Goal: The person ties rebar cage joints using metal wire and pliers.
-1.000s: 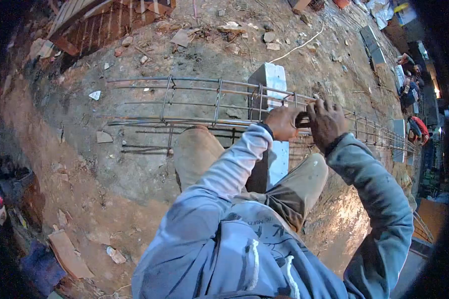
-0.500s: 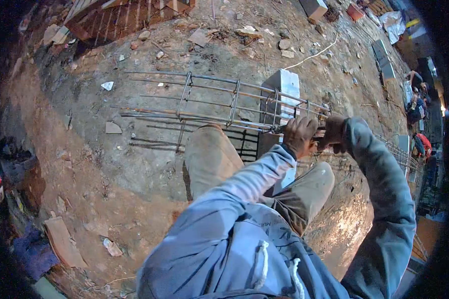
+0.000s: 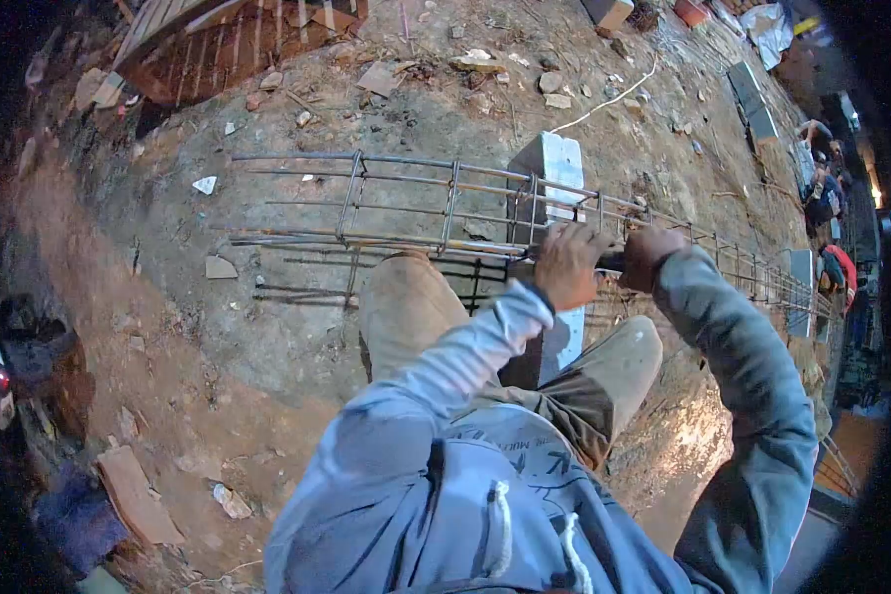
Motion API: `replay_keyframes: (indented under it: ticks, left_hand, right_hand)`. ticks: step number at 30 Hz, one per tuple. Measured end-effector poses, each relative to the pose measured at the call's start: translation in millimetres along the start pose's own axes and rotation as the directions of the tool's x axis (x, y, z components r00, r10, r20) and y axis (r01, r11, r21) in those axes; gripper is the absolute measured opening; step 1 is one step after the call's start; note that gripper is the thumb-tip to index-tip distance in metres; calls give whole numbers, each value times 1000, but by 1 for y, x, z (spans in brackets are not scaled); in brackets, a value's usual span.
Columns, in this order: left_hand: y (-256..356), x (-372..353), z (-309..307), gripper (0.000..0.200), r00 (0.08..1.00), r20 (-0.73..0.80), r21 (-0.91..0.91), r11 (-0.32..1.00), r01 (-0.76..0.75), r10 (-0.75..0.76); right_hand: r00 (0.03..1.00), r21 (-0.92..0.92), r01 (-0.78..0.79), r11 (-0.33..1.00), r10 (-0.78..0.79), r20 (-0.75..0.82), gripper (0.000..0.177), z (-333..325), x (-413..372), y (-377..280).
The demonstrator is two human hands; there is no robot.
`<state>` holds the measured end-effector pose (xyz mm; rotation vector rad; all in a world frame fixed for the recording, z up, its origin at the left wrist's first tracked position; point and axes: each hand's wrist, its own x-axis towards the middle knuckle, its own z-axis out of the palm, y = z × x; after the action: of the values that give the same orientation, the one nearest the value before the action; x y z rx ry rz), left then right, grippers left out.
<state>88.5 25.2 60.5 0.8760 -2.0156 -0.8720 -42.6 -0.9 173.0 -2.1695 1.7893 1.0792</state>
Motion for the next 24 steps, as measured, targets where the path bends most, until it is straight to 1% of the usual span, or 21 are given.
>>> replay_keyframes:
  ticks: [1,2,3,5,7,8,9,10,11,12,13,14,15,16,17,18,19,20,21,22,24]
  left_hand:
    - [8,-9,0,50,955,-295,165,986,18,32]
    - [13,-14,6,55,915,-396,231,973,18,77]
    - [13,-13,14,55,915,-396,232,973,15,80]
    - [9,-9,37,47,841,-535,277,957,87,79]
    - [-11,-3,38,41,945,-322,224,974,20,55]
    - [-9,-3,27,40,956,-284,155,987,-32,75]
    - [-10,-1,19,40,964,-247,92,993,-76,96]
    - [-13,1,17,40,966,-242,95,993,-71,92]
    - [-18,4,15,40,984,-171,50,998,-34,42]
    - [-20,9,12,40,995,-96,6,1000,1,-1]
    - [-21,12,9,40,996,-87,2,1000,-5,5]
    - [-22,15,3,42,999,54,-85,996,3,1]
    - [-23,20,-2,45,982,190,-167,986,25,8]
    - [-33,26,4,45,982,187,-169,985,22,10]
    - [-47,32,13,50,924,381,-164,985,55,12]
    - [-54,34,21,55,827,562,-154,984,86,15]
    - [-39,32,10,55,827,562,-157,984,84,19]
    - [-22,23,-1,57,945,317,-41,997,-65,74]
    - [-8,12,-9,60,985,56,116,978,-171,166]
    - [-2,2,4,55,988,25,244,958,-154,153]
    - [1,-13,26,51,985,-100,203,972,-121,143]
  right_hand:
    - [1000,-4,8,1000,-8,-2,33,-1,3,8]
    - [993,133,15,991,-30,110,27,-1,3,15]
    - [974,269,0,963,-61,219,23,-2,2,20]
    - [960,352,-94,931,-8,279,24,-3,5,25]
    - [909,493,-282,823,65,411,27,-9,0,21]
    - [878,359,-194,913,-2,479,30,-23,-4,14]
    - [951,394,-68,917,-60,304,26,-30,-19,12]
    - [1000,162,-4,987,0,24,22,-20,-24,-4]
    - [964,-86,-14,996,-9,-265,20,-10,-27,-17]
    - [965,-80,-14,997,-7,-262,20,-5,-29,-20]
    - [864,-218,-15,976,-97,-494,22,0,-32,-20]
    - [705,-352,-57,934,-212,-677,25,2,-34,-20]
    - [706,-352,-65,934,-206,-677,25,4,-34,-18]
    - [873,-233,-10,972,-105,-475,22,4,-32,-15]
    - [974,-101,11,995,-34,-225,22,3,-29,-13]
    - [991,-71,29,997,-38,-128,30,-5,-25,-10]
    - [991,-72,25,997,-34,-126,30,-7,-21,-6]
    - [999,83,-2,997,-1,44,32,-5,-19,-1]
    - [977,228,-50,972,0,213,33,-3,-15,5]
    - [929,354,-113,928,-28,370,35,-3,-9,11]
    - [760,529,-293,797,-142,634,40,-2,-2,22]
